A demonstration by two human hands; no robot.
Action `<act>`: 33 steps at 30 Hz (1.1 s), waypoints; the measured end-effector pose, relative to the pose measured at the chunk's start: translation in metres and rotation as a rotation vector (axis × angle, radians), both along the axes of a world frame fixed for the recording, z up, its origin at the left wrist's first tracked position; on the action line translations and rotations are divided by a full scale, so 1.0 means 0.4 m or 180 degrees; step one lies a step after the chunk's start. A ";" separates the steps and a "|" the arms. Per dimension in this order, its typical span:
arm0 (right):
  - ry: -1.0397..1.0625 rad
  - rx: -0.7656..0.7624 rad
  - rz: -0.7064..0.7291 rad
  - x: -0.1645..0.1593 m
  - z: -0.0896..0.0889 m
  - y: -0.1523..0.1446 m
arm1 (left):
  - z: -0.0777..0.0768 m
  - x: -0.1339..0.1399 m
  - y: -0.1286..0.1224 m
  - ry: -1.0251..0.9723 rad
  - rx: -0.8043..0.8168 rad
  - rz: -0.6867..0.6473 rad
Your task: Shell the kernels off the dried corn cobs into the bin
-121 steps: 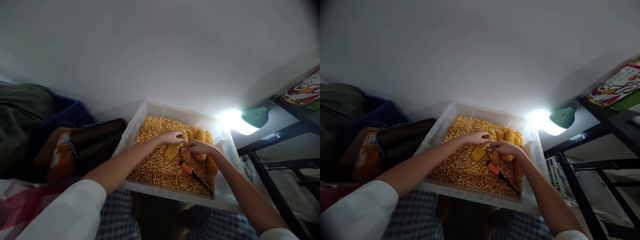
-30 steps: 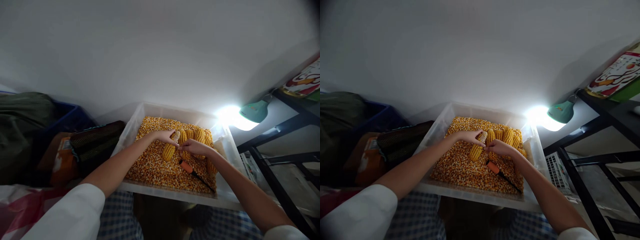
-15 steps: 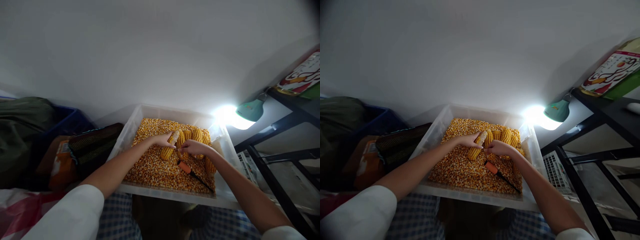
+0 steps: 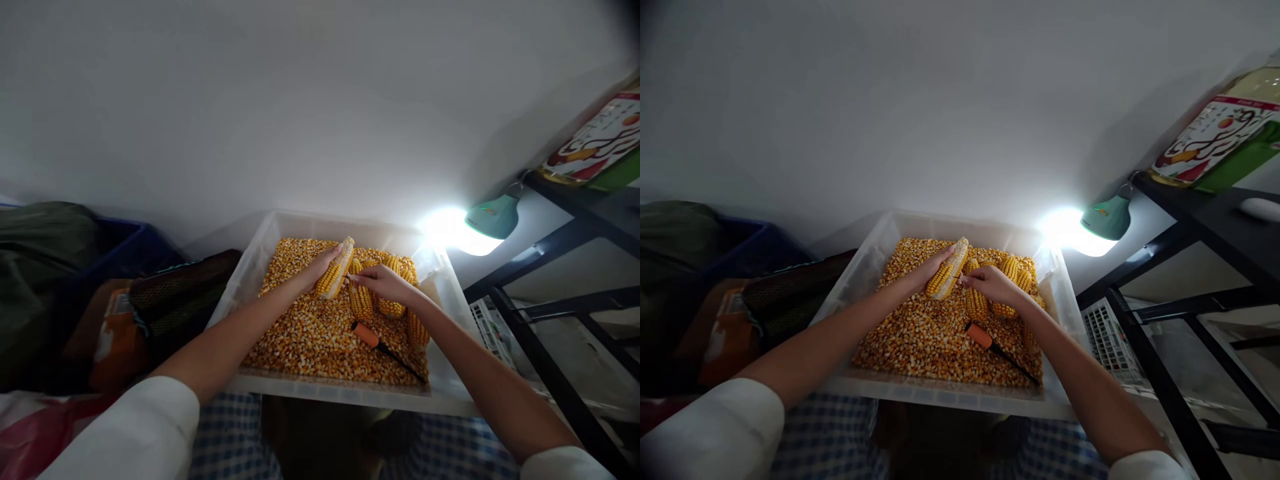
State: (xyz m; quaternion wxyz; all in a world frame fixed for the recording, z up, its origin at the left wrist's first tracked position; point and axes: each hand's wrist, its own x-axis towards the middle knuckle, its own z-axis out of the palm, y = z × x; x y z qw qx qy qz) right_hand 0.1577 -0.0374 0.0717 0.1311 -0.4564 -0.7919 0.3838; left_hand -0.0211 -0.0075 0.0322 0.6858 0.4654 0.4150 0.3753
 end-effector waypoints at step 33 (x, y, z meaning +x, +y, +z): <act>-0.0475 0.0466 0.0038 -0.050 -0.066 -0.029 | -0.054 0.025 -0.031 0.1495 0.0685 0.0668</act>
